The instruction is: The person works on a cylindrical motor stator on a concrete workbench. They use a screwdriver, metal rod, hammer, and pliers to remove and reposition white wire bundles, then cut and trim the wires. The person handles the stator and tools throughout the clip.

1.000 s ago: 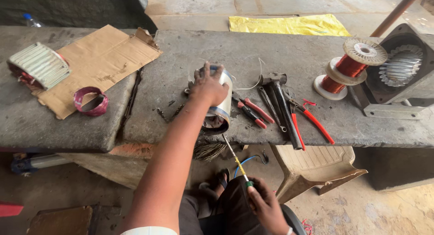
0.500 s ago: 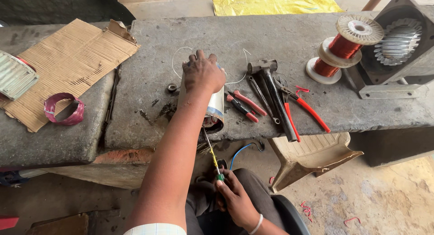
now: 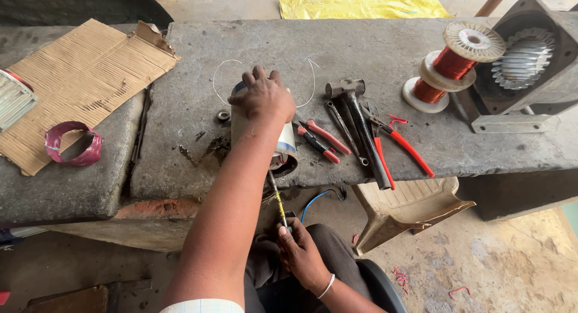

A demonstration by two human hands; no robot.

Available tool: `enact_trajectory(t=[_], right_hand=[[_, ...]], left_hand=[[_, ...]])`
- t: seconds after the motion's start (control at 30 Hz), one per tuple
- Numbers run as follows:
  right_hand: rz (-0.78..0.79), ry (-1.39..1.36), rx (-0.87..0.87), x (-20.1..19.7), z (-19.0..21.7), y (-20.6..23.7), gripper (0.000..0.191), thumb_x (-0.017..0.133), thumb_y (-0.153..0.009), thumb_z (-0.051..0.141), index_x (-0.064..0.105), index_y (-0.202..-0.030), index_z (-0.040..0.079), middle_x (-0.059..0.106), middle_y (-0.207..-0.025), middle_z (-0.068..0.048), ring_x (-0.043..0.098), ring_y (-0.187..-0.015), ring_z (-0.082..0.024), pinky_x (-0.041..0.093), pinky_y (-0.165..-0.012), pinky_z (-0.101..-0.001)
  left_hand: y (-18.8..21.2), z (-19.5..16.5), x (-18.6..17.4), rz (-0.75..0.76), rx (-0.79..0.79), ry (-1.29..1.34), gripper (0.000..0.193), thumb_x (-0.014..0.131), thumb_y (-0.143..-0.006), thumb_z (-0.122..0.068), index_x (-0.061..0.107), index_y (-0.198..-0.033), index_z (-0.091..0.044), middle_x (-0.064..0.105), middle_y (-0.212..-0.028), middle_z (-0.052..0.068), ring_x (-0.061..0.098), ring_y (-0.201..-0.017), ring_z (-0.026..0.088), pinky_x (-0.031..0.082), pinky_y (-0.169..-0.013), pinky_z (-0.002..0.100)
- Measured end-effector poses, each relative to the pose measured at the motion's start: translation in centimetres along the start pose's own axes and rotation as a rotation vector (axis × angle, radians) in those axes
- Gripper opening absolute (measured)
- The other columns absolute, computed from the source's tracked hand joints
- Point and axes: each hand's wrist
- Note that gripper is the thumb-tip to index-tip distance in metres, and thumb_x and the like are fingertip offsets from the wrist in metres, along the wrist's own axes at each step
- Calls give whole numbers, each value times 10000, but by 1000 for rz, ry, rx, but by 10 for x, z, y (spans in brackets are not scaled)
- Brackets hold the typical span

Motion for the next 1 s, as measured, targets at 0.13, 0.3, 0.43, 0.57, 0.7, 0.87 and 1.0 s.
enact_trajectory(t=[0.13,0.3,0.43,0.57,0.7,0.87,1.0], right_hand=[[14,31,9,3,-3,-5,225,526,-1044,344,518,-1054,119,443,-706,23,381,-498,-67,335,-431,-227],[-12,2,-45,10,-15,-12,225,527,-1074,312,476,-1011,102,444,-700,23,389,-512,-70,340,-447,-230],[-62,-21,-35,10,-20,-12,199,531,-1058,304,499,-1030,109,420,-658,24,367,-492,-69,323,-431,-228],[-81,18,-38,7,-20,-9,208,528,-1056,310,497,-1035,105,439,-663,31,381,-492,-71,326,-427,-229],[-95,97,-11,3,-18,-11,204,532,-1039,304,502,-1007,105,481,-655,24,406,-494,-77,335,-433,-231],[-114,165,-154,0,-21,-18,249,559,-1056,296,533,-960,67,426,-670,48,373,-567,-45,335,-483,-223],[-108,175,-162,-2,-24,-19,266,563,-1060,302,518,-956,62,411,-678,55,354,-580,-43,331,-489,-234]], left_hand=[[-10,12,3,23,27,-17,638,514,-956,-329,351,-1559,-199,320,-1528,165,317,-1412,390,429,-1043,668],[-25,22,12,-133,116,-30,582,501,-963,-361,450,-1470,-79,415,-1432,258,376,-1351,419,255,-1158,578],[-23,19,16,-126,101,9,579,535,-907,-249,477,-1442,-32,438,-1432,210,442,-1319,372,364,-1119,516],[-15,18,16,-69,37,-31,598,540,-907,-268,454,-1441,-15,444,-1392,220,438,-1301,368,351,-1119,531],[-13,30,14,-147,17,49,579,542,-917,-282,454,-1427,-22,465,-1353,239,475,-1243,376,349,-1109,538],[-21,48,13,-196,84,197,503,627,-920,-341,600,-1276,12,531,-1307,207,526,-1196,319,421,-1059,459],[-31,43,18,-175,116,181,448,661,-911,-301,633,-1221,22,562,-1253,217,540,-1151,317,431,-1030,440]])
Point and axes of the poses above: each hand's wrist, its own y-axis away from the middle knuckle, its own x-axis out of the palm, z = x × y
